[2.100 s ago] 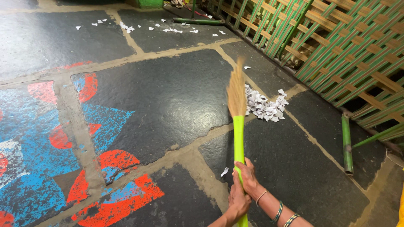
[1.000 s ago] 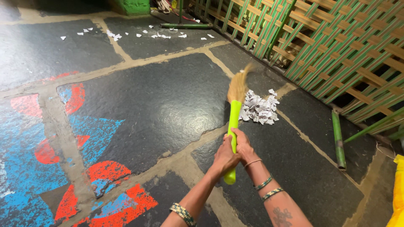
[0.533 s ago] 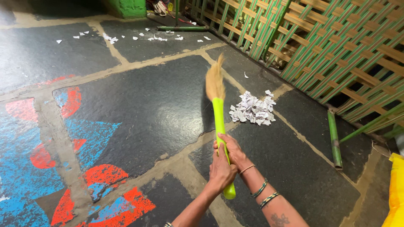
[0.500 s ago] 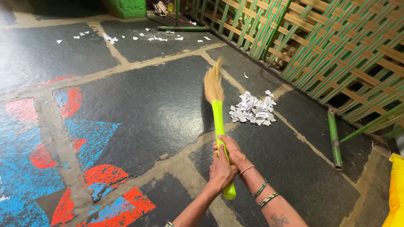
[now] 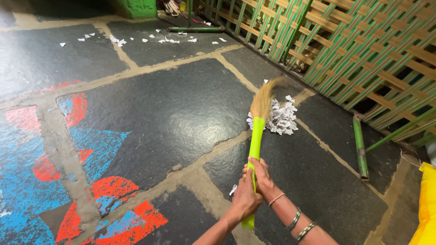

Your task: The person sweeps scattered pieces of white paper on a dark tiled floor using a broom with a green handle. They gather the paper into a pile and continue sweeping the area to collect the debris.

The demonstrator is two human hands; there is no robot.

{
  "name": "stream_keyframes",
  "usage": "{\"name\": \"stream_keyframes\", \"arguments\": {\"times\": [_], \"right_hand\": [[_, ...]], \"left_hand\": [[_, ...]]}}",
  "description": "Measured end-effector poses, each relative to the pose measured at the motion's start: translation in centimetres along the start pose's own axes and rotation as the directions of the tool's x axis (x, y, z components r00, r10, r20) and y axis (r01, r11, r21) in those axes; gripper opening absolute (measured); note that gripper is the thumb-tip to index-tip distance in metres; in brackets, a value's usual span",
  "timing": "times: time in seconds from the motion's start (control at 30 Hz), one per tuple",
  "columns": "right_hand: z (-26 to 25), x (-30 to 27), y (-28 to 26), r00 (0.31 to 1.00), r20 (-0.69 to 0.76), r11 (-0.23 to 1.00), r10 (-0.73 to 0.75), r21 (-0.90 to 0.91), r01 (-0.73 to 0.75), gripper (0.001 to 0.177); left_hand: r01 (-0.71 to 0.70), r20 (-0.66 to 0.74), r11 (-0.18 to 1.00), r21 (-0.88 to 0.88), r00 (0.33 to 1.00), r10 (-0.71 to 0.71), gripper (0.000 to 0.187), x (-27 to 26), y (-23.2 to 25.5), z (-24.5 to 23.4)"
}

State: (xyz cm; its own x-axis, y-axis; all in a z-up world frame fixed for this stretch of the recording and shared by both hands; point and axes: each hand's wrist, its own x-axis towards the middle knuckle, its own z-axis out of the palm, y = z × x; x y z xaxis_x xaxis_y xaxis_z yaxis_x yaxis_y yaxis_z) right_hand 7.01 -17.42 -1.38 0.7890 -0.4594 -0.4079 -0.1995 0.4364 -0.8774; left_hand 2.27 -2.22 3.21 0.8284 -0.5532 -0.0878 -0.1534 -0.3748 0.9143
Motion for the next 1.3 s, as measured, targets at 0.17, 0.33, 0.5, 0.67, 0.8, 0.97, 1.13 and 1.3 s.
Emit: {"name": "stream_keyframes", "arguments": {"times": [0.17, 0.33, 0.5, 0.67, 0.8, 0.97, 1.13, 1.3], "right_hand": [[1.0, -6.1, -1.3, 0.993, 0.115, 0.977, -0.015, -0.208, 0.039, 0.029], [-0.9, -8.2, 0.2, 0.984, 0.162, 0.944, 0.078, -0.33, -0.02, 0.03], [-4.9, -10.4, 2.4, 0.993, 0.019, 0.941, 0.115, -0.321, -0.103, 0.031], [-7.2, -10.0, 2.7, 0.997, -0.067, 0.944, 0.029, -0.327, -0.049, 0.031], [-6.6, -8.5, 1.7, 0.992, -0.066, 0.949, -0.104, -0.304, 0.079, 0.03], [-3.8, -7.9, -0.1, 0.991, -0.016, 0.942, -0.135, -0.312, 0.123, 0.029], [-2.4, -4.9, -2.1, 0.991, 0.121, 0.951, 0.062, -0.308, -0.022, 0.028], [-3.2, 0.0, -2.4, 0.991, 0.107, 0.991, 0.076, -0.115, -0.064, 0.026]], "left_hand": [[0.082, 0.004, 0.992, -0.098, 0.997, -0.082, 0.099, -3.9, -0.1, 2.6], [0.074, -0.061, 0.99, -0.116, 0.995, -0.082, 0.109, -4.8, -4.1, 9.9], [0.072, 0.027, 0.994, -0.079, 0.997, -0.07, 0.111, -5.8, -7.2, 16.1], [0.107, 0.12, 0.992, -0.062, 0.988, -0.099, 0.109, -6.5, -6.0, 15.6], [0.129, 0.098, 0.968, -0.217, 0.989, -0.11, 0.099, -5.9, -3.6, 12.0], [0.065, -0.005, 0.96, -0.271, 0.998, -0.069, 0.101, -5.9, -1.4, 8.7], [0.239, 0.004, 0.95, -0.2, 0.97, -0.243, 0.101, -2.9, 1.7, 6.8], [0.066, -0.041, 0.987, -0.147, 0.996, -0.073, 0.102, 1.4, 1.3, 5.8]]}}
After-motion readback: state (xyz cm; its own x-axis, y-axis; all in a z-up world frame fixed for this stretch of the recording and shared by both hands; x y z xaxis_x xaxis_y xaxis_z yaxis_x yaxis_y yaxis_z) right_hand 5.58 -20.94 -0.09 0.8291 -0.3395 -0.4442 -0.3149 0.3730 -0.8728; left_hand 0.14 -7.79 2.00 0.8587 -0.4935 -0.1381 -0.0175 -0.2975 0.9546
